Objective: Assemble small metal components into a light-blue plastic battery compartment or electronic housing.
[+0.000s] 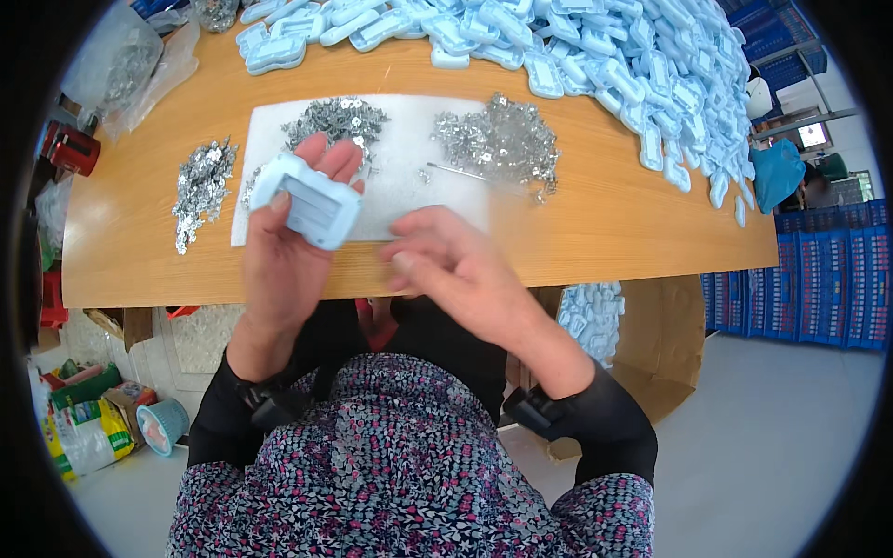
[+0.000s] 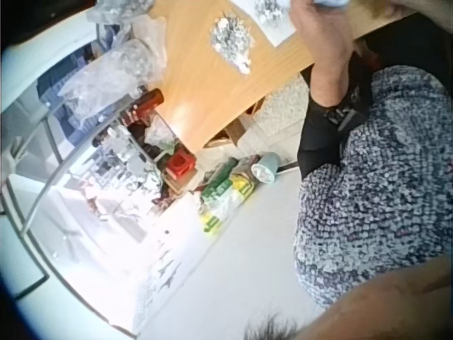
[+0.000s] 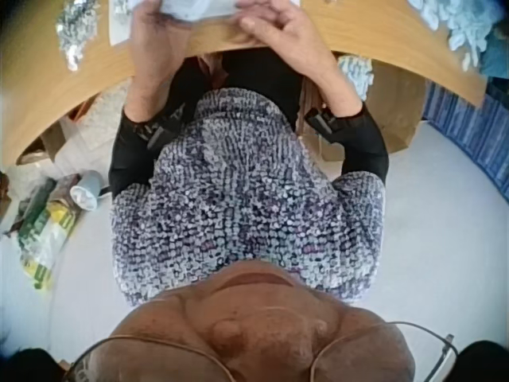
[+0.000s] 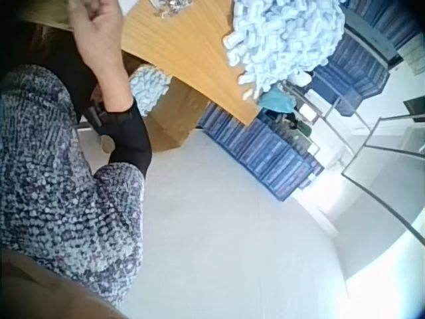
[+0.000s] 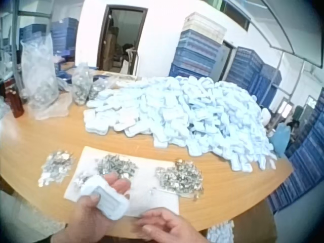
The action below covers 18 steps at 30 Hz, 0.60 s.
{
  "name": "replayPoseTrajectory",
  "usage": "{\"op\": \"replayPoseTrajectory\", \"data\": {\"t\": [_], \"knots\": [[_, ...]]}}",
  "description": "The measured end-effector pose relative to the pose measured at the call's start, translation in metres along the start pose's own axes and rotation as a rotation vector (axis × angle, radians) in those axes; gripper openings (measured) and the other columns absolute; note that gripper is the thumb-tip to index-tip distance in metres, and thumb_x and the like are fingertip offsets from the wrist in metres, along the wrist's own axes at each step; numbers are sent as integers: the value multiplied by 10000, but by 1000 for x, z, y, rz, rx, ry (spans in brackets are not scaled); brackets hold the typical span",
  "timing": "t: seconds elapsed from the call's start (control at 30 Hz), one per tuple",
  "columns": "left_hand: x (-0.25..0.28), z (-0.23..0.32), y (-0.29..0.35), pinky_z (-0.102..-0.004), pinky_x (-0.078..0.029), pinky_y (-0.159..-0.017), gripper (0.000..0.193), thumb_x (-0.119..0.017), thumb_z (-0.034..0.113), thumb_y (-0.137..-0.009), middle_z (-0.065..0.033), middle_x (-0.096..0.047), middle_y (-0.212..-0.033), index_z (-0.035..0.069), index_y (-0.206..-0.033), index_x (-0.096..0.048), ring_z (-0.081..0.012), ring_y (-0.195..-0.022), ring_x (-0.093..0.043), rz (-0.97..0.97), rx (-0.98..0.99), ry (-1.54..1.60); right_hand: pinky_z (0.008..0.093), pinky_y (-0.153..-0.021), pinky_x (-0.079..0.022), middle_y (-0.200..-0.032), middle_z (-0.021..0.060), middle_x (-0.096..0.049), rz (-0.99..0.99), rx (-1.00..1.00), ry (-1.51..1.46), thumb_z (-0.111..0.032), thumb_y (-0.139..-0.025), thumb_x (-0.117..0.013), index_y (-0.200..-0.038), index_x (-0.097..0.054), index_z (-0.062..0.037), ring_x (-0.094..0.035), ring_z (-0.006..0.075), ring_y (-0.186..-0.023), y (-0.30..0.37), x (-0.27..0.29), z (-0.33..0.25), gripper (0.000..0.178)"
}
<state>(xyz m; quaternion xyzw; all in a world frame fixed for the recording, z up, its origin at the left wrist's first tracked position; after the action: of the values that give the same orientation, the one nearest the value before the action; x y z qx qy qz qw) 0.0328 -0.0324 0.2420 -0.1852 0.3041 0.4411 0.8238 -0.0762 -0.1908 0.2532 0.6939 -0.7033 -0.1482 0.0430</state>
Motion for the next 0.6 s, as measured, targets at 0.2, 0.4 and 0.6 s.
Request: {"op": "replayPoseTrajectory", "data": {"t": [0.2, 0.4, 0.6], "knots": [[33, 6, 13, -354, -539, -788, 590, -373, 374, -1036, -90, -645, -947, -51, -1440, -438, -195, -865, -639, 75, 180, -54, 260, -689, -486, -867, 30, -666, 520, 370, 1084, -89, -923, -690, -996, -700, -29, -604, 97, -758, -9, 56, -14, 95], [42, -3, 19, -324, -509, -728, 627, -341, 473, -1053, -85, -640, -901, -48, -1354, -518, -170, -782, -600, 0, 303, 79, 429, -834, -479, -902, 70, -676, 432, 530, 1327, -179, -839, -689, -950, -724, -101, -627, 296, -915, -46, 40, -16, 140], [40, 1, 23, -303, -518, -743, 469, -511, 299, -1026, -71, -645, -905, -41, -1349, -518, -155, -793, -625, -8, 322, -8, 434, -874, -403, -889, 24, -669, 420, 531, 1499, -180, -833, -690, -897, -735, -163, -601, 244, -964, -58, 32, -10, 80]]}}
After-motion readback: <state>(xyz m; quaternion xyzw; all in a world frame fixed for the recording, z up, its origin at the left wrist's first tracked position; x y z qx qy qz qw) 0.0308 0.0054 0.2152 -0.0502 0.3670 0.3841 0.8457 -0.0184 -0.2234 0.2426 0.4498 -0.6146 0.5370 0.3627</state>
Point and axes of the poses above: each hand's wrist, its own y-axis away from the middle knuckle, its own x-axis out of the back of the hand, z = x × y, the point moved 3 cm from there along -y, towards the middle knuckle
